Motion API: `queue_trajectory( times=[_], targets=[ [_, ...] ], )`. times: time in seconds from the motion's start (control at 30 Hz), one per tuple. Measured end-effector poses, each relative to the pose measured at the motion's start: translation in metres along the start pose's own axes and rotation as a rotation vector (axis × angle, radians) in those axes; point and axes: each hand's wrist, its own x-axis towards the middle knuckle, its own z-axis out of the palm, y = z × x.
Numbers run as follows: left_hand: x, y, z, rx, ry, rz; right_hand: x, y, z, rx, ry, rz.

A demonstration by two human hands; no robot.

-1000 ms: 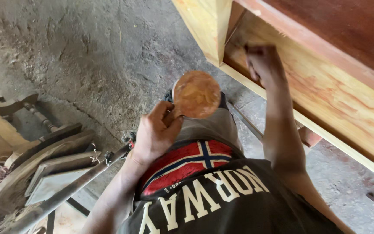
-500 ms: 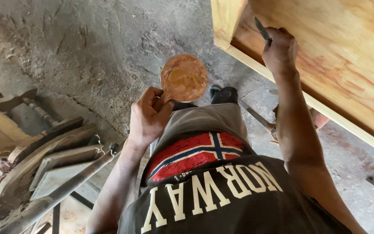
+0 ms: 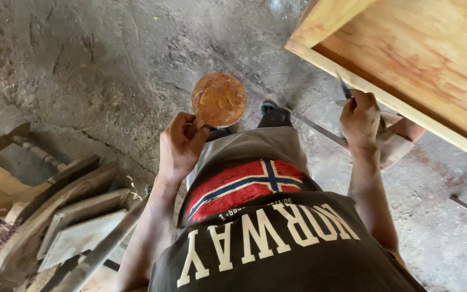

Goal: The person applies wood filler to the seams and edges of a wooden cabinet using a small knife, scooping filler from a bowl and pressing it into gaps along the frame. They move around the cabinet, working on different joints and shelves, and at the end scrape excess filler from the knife back into the bowl.

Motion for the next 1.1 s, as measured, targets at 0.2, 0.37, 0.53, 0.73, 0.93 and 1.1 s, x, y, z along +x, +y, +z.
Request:
queue_trajectory(
  times=[0.2,0.37,0.53,0.73,0.93,1.1],
  targets=[
    [0.023,-0.040,-0.054,-0.036,0.005,0.051,-0.010,-0.083,0.040,0.030,-0.028,0.073],
    [0.048,-0.068,-0.098,-0.054,-0.043,0.012,-0.016,-0.134,0.066,0.020,0.016,0.099],
    [0.077,-0.078,-0.124,-0.032,-0.092,0.038,-0.030,-0.164,0.084,0.015,0.050,0.170],
    [0.154,-0.058,-0.141,-0.053,-0.101,0.137,0.023,-0.187,0.113,0.077,0.055,0.154],
    [0.250,-0.035,-0.154,-0.064,-0.096,0.205,0.158,-0.215,0.154,0.097,0.132,0.026],
    [0.332,0.004,-0.148,-0.011,-0.118,0.243,0.256,-0.241,0.148,0.150,0.196,-0.027]
  ],
)
